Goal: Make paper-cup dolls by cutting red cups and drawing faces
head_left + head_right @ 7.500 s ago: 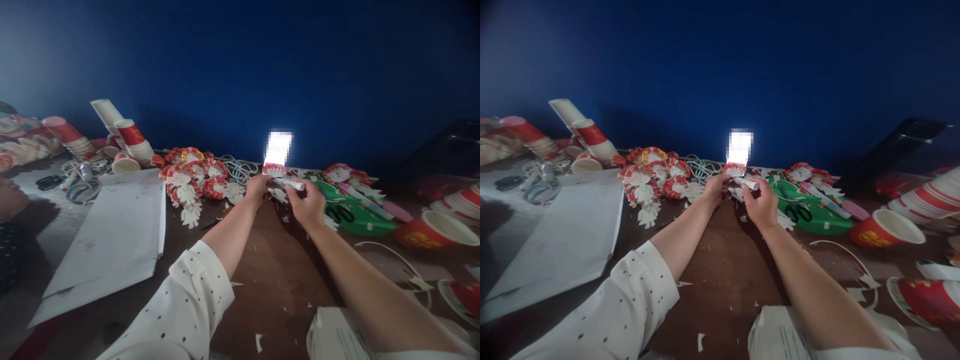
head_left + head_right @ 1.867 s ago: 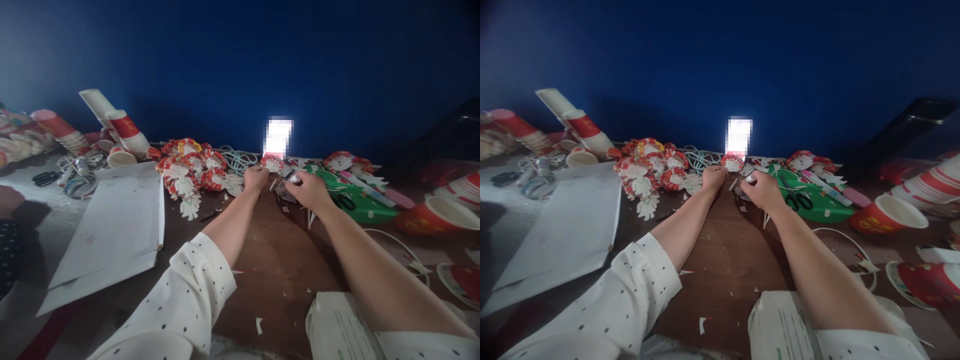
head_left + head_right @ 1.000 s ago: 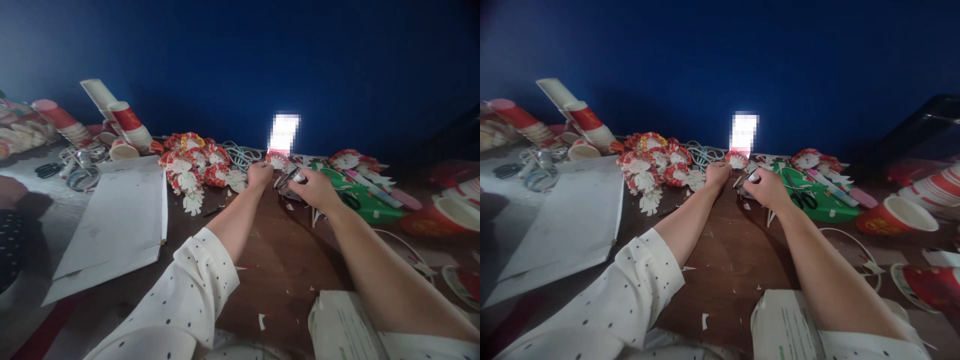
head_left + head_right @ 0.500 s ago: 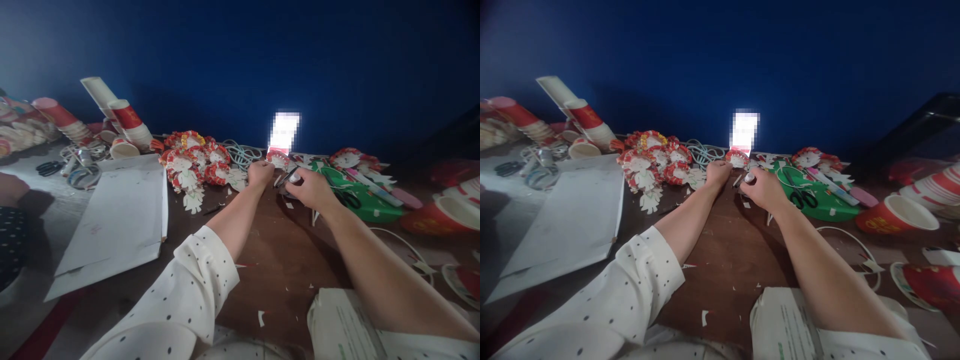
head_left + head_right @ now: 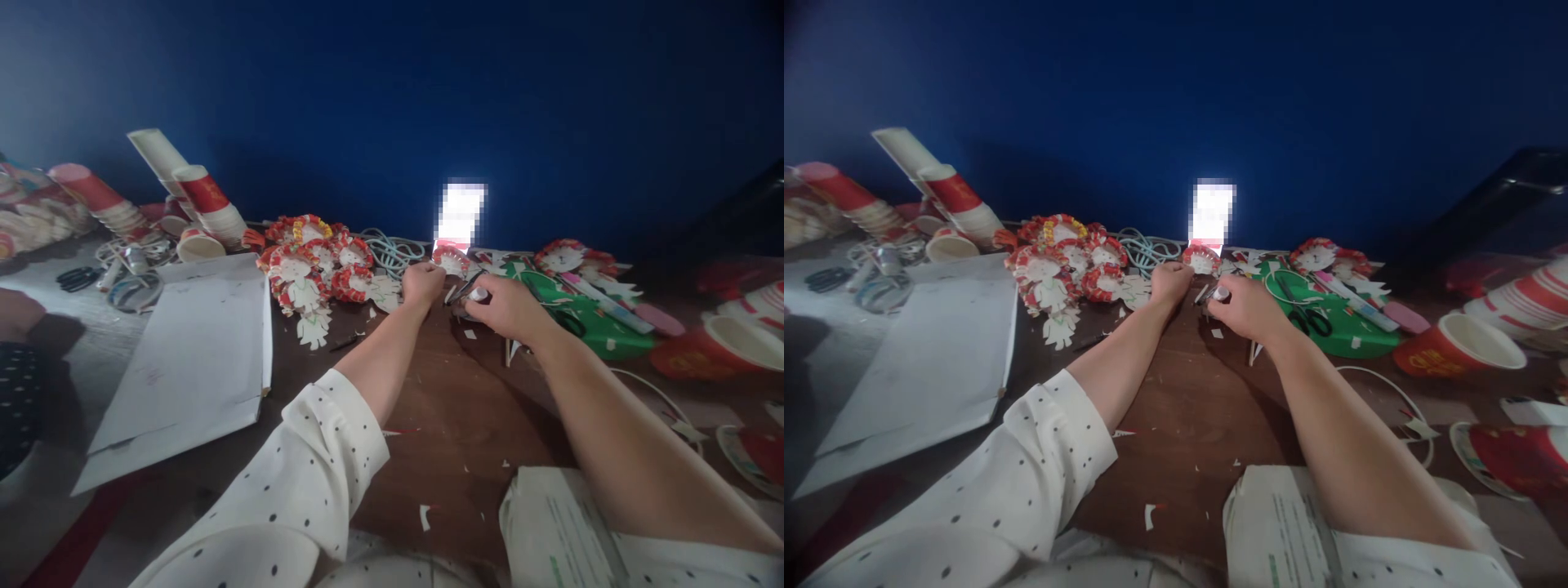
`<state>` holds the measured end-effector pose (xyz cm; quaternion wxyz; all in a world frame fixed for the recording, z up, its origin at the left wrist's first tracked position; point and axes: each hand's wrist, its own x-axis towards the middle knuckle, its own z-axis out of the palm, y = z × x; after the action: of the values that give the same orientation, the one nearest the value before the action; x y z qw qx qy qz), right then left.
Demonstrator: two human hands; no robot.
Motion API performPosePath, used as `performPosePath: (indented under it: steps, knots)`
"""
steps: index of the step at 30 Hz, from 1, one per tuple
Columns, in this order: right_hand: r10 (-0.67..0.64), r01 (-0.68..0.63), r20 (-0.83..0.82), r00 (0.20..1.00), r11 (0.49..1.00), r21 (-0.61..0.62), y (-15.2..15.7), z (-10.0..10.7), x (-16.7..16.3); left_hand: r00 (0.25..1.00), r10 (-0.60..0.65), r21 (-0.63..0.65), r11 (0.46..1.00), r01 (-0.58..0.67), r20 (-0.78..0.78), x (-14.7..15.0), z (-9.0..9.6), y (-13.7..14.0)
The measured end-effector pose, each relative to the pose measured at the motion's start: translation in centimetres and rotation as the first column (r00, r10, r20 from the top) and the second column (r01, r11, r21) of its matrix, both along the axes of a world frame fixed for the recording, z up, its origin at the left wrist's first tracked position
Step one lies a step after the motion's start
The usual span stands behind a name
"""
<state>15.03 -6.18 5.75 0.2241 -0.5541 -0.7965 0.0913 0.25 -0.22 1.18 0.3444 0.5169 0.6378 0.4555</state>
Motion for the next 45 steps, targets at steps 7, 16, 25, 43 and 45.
performPosePath:
  steps: [7, 16, 25, 43, 45]
  knots:
    - [-0.007, 0.007, 0.033, 0.999, 1.0, -0.006, 0.1, 0.2, 0.1, 1.0, 0.002, 0.017, 1.0, -0.001, -0.008, 0.0, -0.5, 0.3]
    - [0.016, -0.019, -0.062, 0.998, 0.998, -0.056, 0.2, -0.2, 0.2, 1.0, 0.008, 0.027, 1.0, -0.007, -0.021, 0.0, -0.2, 0.1]
    - [-0.155, 0.136, -0.083, 0.984, 0.97, -0.202, 0.7, -0.7, 1.5, 1.0, 0.0, 0.025, 1.0, 0.001, -0.027, 0.1, -0.4, 0.1]
    - [-0.062, 0.052, -0.04, 0.997, 0.976, -0.212, 1.4, -0.9, 2.2, 0.999, -0.002, 0.028, 1.0, 0.003, -0.042, 0.1, 0.0, -0.2]
    - [-0.058, 0.048, -0.041, 0.997, 0.976, -0.21, 1.4, -0.9, 2.3, 0.999, 0.0, 0.039, 0.999, 0.001, -0.042, 0.1, -0.1, -0.1]
